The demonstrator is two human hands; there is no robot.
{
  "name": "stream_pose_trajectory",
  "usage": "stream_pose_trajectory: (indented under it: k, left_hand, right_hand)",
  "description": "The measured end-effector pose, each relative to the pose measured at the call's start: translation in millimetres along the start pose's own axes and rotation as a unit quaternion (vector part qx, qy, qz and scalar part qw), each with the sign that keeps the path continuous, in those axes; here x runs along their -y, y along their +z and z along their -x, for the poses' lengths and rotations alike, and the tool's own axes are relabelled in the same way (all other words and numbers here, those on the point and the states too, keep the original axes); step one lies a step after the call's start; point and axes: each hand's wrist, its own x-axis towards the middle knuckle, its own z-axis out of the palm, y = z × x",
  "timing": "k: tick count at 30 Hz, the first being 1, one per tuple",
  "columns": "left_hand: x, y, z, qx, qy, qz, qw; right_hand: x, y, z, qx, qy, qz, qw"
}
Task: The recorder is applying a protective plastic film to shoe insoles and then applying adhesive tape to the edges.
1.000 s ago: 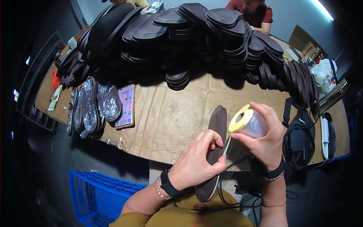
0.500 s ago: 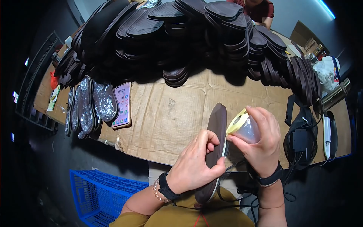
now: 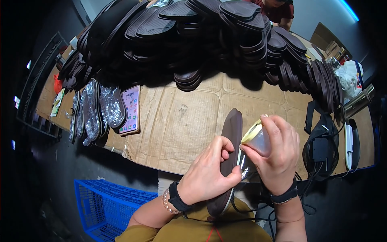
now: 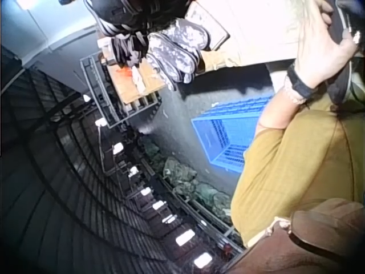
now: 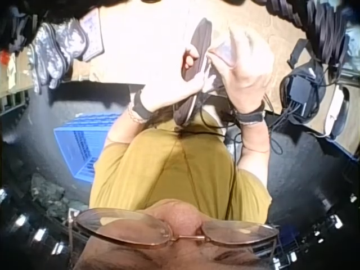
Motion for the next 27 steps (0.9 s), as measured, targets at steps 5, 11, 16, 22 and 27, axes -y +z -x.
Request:
stream_pose_trajectory:
  k: [5,11,16,22,27]
  left_hand:
    - [2,-5,-13,0.020,-0.025,0.012,0.999]
    - [12,-10,-40,0.038,-0.042,-0.010,0.998]
    - [11,-11,-40,0.058,-0.064,0.023,0.996]
    - [11,-9,-37,0.042,-0.072,0.023,0.996]
    - [9,-5,-35,0.035,-0.056,0.019,0.998]
  right_hand:
    - [1,0,1,0.001,0.005,0.007,1.000]
    - [-3,1,-1,0.012,0.008,-0.003,1.000]
    - [-18,2,0,0.040,0.032,-0.059,0.997]
    - [-44,10,-4,0.103,0.043,-0.210,0.971]
    - [-53,7,-7,0.096,0.085,-0.272,0.954]
